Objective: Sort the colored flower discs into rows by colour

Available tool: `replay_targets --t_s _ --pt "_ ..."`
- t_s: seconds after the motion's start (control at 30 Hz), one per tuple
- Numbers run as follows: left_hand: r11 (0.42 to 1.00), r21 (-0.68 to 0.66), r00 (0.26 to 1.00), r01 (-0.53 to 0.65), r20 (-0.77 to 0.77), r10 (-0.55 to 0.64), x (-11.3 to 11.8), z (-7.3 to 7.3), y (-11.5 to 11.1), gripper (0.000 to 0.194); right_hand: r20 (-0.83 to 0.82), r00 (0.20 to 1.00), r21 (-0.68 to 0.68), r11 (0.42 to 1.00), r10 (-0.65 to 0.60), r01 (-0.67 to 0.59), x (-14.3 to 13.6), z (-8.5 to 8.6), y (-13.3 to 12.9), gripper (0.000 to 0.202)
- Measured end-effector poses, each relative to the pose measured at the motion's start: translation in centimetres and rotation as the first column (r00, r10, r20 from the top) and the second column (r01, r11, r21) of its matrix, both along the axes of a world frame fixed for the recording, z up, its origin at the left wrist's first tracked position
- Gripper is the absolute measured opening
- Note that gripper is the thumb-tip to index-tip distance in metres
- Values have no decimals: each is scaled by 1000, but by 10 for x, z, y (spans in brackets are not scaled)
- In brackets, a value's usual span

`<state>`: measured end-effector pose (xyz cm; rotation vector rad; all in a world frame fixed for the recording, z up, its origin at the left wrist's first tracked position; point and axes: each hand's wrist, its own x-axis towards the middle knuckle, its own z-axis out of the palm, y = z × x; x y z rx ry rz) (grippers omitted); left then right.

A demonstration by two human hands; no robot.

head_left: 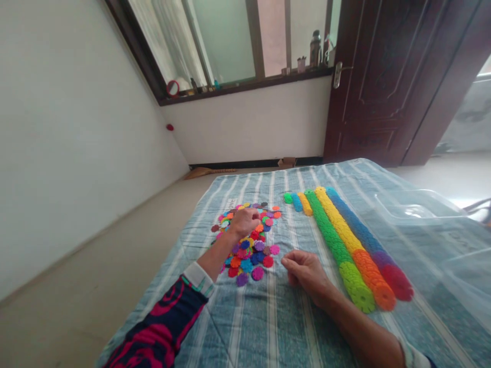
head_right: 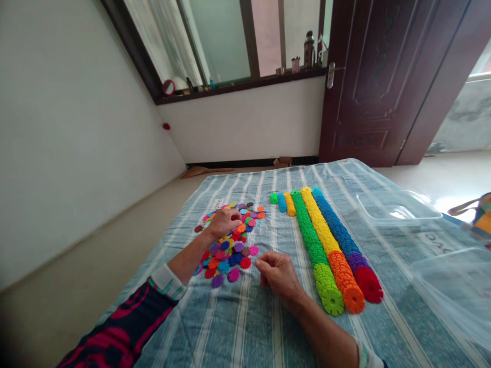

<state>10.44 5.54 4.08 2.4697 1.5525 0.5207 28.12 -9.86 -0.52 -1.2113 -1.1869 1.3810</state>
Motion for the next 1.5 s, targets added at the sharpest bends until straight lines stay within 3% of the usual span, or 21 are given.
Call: replay_targets --t_s 0.1,0.2,0.4,0.6,0.9,1.1,1.27,1.5 --pt "996 -94 997 4 -76 -12 -31 5 -8 10 9 1000 -14 1000 -1 1 0 2 -2 26" --pt "990 -135 988 -35 -152 14 -43 4 -20 11 5 1000 -9 1000 4 -4 1 2 -3 27" --pt "988 -152 972 -31 -236 -6 -34 1 -41 17 10 1000 11 1000 3 -4 1 -1 -4 28" --pt "980 -196 957 -32 -288 -26 -29 5 -43 12 39 999 22 1000 10 -11 1 4 -4 27" --pt "936 -351 1000 10 -24 -19 -42 -4 -35 10 30 999 10 1000 19 -19 2 1 -4 26" --pt "880 -467 977 83 214 22 -47 -1 -26 11 27 1000 17 1000 16 -16 2 -1 -3 26" --pt "904 -414 936 103 349 53 -25 4 -17 13 7 1000 6 1000 4 -4 0 0 -1 27" --pt "934 -333 863 133 503 56 64 -19 10 9 -44 999 -4 1000 4 -4 -2 -2 3 28"
